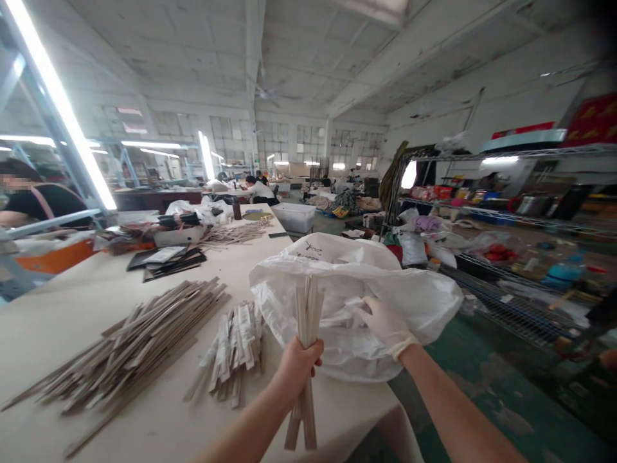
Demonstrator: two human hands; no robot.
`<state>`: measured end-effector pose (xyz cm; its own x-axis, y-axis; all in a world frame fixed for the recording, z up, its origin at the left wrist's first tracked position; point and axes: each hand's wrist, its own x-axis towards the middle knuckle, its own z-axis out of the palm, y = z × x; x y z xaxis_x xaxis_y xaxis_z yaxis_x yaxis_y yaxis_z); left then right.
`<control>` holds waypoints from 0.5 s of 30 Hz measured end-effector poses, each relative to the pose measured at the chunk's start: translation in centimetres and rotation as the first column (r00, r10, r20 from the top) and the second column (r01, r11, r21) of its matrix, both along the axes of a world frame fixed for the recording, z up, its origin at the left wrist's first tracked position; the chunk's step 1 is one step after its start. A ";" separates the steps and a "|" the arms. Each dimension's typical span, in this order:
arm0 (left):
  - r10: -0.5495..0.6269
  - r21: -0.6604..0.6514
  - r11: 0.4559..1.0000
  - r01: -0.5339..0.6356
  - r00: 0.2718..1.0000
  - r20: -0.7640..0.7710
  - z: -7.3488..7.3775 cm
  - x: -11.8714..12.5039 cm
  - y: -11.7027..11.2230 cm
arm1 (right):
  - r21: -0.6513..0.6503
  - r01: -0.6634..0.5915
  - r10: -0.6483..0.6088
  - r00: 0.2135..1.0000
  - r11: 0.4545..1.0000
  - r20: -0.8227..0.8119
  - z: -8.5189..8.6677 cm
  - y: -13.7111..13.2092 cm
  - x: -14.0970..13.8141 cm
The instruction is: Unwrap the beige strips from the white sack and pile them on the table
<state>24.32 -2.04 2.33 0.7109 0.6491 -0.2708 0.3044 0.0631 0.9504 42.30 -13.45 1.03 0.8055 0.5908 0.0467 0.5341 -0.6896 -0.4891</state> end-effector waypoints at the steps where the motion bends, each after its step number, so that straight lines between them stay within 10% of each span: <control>1: -0.001 0.004 1.000 0.001 1.000 0.009 -0.3 0.8 -0.3 | -0.008 -0.005 0.005 1.000 1.000 -0.024 0.1 -0.3 0.4; 7: -0.047 -0.014 0.999 0.048 0.998 0.052 -1.5 3.5 -1.4 | 0.156 0.008 0.011 0.993 0.988 -0.120 0.8 -1.8 1.9; 15: -0.010 -0.016 1.000 0.012 0.996 0.087 -0.1 5.7 -3.1 | 0.579 0.161 0.076 0.928 0.799 -0.364 -0.3 -1.6 1.6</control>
